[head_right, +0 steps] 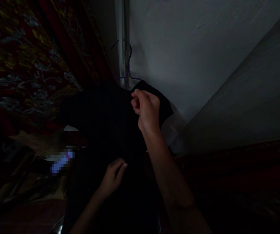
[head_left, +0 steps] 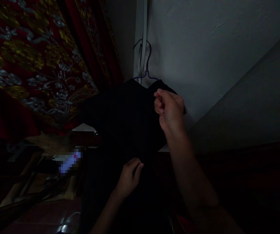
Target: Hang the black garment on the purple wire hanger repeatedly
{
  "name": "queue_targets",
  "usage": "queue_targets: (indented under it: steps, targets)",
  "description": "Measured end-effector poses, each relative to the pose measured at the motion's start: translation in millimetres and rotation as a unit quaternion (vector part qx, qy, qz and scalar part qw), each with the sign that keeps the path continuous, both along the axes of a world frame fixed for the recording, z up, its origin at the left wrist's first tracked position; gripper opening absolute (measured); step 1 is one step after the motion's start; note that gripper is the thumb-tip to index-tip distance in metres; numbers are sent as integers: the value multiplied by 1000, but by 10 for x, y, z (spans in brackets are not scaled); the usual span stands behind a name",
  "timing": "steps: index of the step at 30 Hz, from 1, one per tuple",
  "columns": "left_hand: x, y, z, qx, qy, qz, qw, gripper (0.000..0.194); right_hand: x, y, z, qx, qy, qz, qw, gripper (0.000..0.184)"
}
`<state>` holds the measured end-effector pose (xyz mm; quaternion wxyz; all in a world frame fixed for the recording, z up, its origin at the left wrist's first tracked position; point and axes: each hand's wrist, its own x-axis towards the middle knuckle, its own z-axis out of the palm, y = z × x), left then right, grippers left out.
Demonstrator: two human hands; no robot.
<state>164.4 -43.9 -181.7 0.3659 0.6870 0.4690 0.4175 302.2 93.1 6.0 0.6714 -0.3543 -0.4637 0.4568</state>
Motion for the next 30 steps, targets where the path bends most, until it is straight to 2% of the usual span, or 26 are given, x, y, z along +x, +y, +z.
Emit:
queue_targets:
  steps: [3,5,6,8,10,12,14,15,17,19,23,25,27,28,30]
  targets:
    - [-56,29,26,-25,21,-7,999,34,7,-72,61,9,-41,28,999,27]
    - [-130,115,196,-19,27,-11,999,28,0,-168,29,32,-61,28,997,26]
    - [-168,178,334,2,25,-6,1000,24,-4,-215,7,46,-71,23,996,25]
    - [-231,336,700,91,14,28,995,17,-12,-292,-27,61,-89,16,994,24]
    - [-259,524,1123,215,11,67,974,19,-20,-352,-29,66,-106,12,992,24]
    - [-244,719,1509,309,18,93,946,29,-25,-408,-1,75,-120,11,990,23]
    - [-195,895,1774,355,34,94,929,28,-22,-451,35,91,-132,10,987,22]
    - [-162,968,1850,369,47,87,924,23,-16,-458,46,99,-138,8,985,23]
    - [-87,1071,1904,382,74,79,918,13,0,-421,27,110,-160,-9,981,23]
    - [-15,1111,1894,392,92,85,912,11,14,-307,-68,113,-198,-38,973,22]
    - [-12,1082,1972,427,50,155,890,12,19,-33,-493,63,-283,-66,955,17]
    - [-178,1088,2064,432,2,231,872,15,18,-20,-737,19,-300,-41,953,18]
    - [-474,1134,2091,398,-68,298,865,21,16,-134,-924,-14,-282,-3,959,21]
    - [-653,1165,2052,357,-125,317,870,20,12,-231,-984,-26,-264,16,964,22]
    - [-1003,1212,1846,261,-283,281,879,21,-10,-464,-1042,-50,-222,56,972,23]
